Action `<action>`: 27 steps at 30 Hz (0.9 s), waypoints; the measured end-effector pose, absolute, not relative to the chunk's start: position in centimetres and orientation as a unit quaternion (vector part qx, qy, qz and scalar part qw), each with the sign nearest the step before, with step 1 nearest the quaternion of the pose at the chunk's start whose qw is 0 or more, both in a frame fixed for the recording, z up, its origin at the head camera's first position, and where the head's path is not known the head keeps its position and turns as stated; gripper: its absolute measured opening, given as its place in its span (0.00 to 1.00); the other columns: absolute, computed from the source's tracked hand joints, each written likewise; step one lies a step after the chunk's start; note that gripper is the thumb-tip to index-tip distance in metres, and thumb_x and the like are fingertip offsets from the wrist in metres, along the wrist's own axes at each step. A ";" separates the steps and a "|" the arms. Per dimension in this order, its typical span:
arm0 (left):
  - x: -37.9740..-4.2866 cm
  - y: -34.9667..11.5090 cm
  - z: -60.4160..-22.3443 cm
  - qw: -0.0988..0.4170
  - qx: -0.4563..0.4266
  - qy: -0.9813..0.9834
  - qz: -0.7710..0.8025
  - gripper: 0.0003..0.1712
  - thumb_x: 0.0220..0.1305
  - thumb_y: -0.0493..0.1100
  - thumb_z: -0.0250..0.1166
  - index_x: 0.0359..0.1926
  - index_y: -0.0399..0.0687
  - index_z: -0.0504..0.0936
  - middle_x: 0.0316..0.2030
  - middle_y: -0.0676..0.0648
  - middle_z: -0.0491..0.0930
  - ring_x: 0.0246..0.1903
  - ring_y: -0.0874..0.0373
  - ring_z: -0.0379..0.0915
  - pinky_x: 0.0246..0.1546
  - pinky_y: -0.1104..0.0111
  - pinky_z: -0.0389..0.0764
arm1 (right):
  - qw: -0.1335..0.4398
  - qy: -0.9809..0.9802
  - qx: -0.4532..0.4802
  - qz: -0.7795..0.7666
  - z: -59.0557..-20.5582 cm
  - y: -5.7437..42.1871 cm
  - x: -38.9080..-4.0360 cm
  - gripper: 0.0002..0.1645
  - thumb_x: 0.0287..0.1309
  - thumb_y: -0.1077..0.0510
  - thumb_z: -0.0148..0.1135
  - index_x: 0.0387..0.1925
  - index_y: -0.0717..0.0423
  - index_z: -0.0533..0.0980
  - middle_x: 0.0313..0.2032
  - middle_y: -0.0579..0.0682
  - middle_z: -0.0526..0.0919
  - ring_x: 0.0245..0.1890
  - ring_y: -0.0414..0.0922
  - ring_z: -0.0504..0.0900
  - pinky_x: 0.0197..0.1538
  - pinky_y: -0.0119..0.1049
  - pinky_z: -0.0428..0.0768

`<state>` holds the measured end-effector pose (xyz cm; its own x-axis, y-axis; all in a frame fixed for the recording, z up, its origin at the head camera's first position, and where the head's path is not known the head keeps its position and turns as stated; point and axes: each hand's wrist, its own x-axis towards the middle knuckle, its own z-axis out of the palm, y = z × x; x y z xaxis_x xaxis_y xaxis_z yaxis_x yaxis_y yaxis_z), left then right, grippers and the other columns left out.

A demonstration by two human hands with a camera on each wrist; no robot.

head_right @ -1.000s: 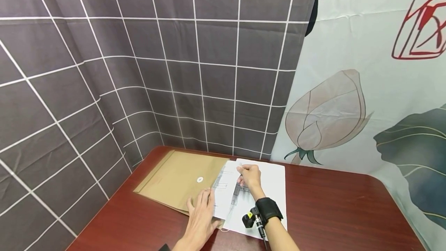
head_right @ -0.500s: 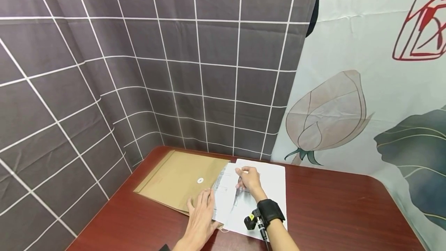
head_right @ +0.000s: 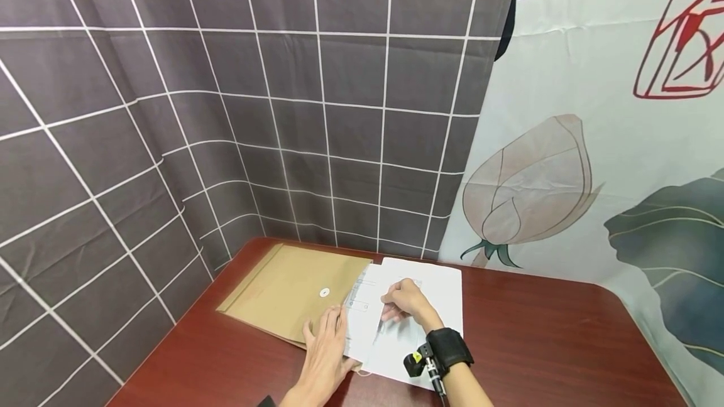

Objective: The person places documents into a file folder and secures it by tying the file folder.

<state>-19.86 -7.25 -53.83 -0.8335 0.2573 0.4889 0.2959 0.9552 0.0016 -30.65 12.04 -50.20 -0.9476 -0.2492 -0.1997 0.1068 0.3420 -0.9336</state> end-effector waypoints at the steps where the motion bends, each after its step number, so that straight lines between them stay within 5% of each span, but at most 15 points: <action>1: -19.9 -7.2 -53.8 0.250 -0.144 -0.957 -0.039 0.62 0.29 0.59 0.80 0.65 0.33 0.65 0.59 0.40 0.66 0.62 0.47 0.58 0.53 0.37 0.59 | 0.152 0.802 -0.040 -0.576 -50.2 12.0 -30.6 0.08 0.59 0.65 0.58 0.27 0.67 0.76 0.18 0.53 0.81 0.15 0.41 0.80 0.17 0.27 0.70; 27: -19.9 -7.2 -53.9 0.255 -0.141 -0.956 -0.031 0.62 0.31 0.59 0.79 0.66 0.33 0.65 0.59 0.41 0.67 0.61 0.48 0.59 0.53 0.38 0.59 | 0.094 0.743 -0.030 -0.662 -50.9 7.8 -30.6 0.02 0.57 0.74 0.54 0.30 0.72 0.69 0.16 0.58 0.80 0.15 0.47 0.82 0.23 0.37 0.81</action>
<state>-19.87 -7.18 -53.88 -0.8304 0.2541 0.4959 0.2855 0.9583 -0.0131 -30.56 7.83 -50.86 -0.9806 -0.1684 -0.1008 0.0807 0.1222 -0.9892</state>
